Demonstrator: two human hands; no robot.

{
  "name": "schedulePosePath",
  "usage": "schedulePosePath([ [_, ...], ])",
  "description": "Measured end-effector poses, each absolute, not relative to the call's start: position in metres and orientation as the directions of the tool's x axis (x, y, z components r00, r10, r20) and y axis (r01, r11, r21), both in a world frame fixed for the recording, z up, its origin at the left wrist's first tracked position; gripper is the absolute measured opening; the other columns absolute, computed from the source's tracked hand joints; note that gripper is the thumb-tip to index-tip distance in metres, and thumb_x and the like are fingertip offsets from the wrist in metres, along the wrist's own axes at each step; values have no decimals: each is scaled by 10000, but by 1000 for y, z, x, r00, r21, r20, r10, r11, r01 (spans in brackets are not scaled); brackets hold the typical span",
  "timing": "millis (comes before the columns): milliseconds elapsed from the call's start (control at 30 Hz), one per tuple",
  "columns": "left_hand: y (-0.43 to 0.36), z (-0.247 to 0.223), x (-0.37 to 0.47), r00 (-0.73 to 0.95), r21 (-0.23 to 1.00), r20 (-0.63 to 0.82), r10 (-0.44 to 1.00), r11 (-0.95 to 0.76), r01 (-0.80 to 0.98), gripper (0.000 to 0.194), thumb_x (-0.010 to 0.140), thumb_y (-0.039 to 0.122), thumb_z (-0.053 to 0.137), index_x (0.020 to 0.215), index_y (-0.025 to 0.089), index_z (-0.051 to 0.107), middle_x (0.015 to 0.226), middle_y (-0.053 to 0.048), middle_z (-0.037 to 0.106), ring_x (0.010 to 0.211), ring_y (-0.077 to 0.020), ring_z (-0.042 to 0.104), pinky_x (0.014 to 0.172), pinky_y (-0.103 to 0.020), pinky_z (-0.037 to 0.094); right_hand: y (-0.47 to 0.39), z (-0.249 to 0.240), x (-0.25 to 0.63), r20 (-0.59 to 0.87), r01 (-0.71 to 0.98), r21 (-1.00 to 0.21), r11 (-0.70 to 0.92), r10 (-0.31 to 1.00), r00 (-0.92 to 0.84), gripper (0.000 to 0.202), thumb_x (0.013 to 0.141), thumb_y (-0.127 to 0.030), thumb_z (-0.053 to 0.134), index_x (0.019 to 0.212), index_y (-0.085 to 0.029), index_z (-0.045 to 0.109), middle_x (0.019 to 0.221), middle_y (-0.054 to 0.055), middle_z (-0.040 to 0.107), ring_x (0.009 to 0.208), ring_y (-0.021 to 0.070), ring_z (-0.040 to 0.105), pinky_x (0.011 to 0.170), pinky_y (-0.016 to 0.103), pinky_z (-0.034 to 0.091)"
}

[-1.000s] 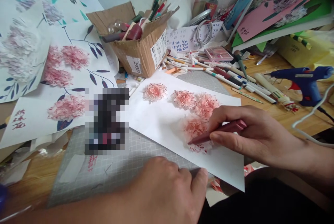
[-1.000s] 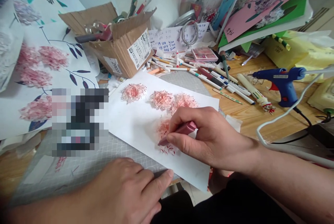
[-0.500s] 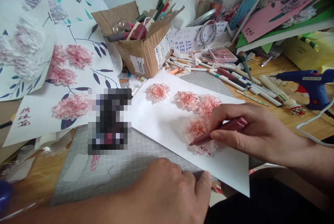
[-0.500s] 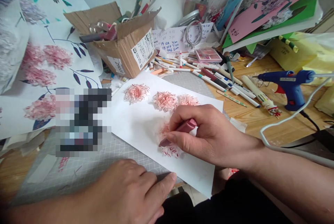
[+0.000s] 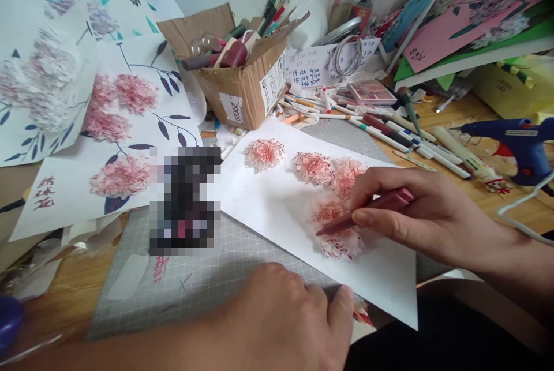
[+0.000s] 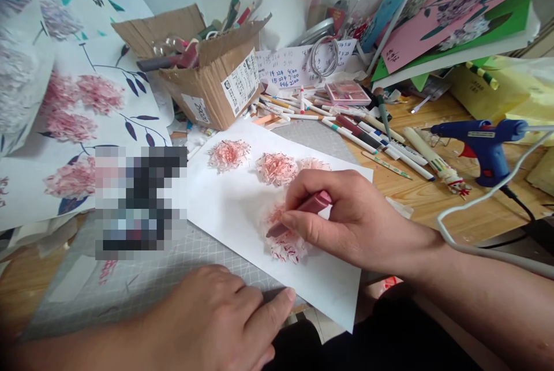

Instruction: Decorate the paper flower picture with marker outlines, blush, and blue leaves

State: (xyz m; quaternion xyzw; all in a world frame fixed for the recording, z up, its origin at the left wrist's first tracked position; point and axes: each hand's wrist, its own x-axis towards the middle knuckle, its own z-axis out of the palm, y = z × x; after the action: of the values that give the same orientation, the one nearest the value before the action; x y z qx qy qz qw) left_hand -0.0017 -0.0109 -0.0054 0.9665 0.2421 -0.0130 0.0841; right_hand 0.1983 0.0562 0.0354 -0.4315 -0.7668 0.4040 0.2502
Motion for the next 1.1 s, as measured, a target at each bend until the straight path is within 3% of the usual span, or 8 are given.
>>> schedulePosePath([
  [200, -10, -6, -2, 885, 157, -65, 461, -871, 466, 249, 804, 188, 520, 1045, 130, 548, 620, -28, 629, 459, -236, 600, 391, -310, 414, 55, 35, 197, 45, 461, -833, 305, 868, -494, 138, 816, -305, 623, 748, -185, 630, 676, 9, 669, 540, 102, 555, 451, 216, 406],
  [433, -10, -7, -3, 887, 147, -45, 460, -875, 461, 258, 782, 172, 528, 1034, 123, 552, 608, -21, 627, 441, -228, 592, 366, -311, 432, 56, 33, 194, 24, 476, -820, 319, 848, -529, 140, 827, -311, 616, 801, -179, 652, 793, 37, 690, 649, 132, 599, 560, 237, 469],
  [633, -11, -11, -3, 889, 136, -33, 456, -880, 456, 278, 783, 182, 543, 1053, 113, 550, 597, -23, 624, 430, -239, 589, 361, -325, 436, 57, 34, 196, 0, 441, -849, 292, 834, -552, 145, 830, -319, 613, 771, -187, 626, 747, 33, 691, 636, 143, 624, 508, 228, 456],
  [800, -11, -12, -2, 891, 129, -7, 454, -883, 451, 231, 784, 176, 526, 1006, 122, 562, 564, -19, 612, 398, -232, 571, 345, -308, 406, 58, 32, 194, 7, 460, -845, 272, 866, -500, 135, 841, -317, 615, 835, -186, 646, 846, 53, 706, 706, 146, 640, 571, 228, 471],
  [1100, -10, -10, 0, 879, 115, 24, 476, -875, 471, 133, 788, 186, 527, 911, 154, 567, 514, -1, 599, 355, -225, 559, 307, -289, 372, 60, 31, 198, 30, 463, -845, 267, 888, -459, 119, 822, -285, 628, 767, -180, 611, 720, 16, 698, 553, 99, 529, 486, 213, 406],
])
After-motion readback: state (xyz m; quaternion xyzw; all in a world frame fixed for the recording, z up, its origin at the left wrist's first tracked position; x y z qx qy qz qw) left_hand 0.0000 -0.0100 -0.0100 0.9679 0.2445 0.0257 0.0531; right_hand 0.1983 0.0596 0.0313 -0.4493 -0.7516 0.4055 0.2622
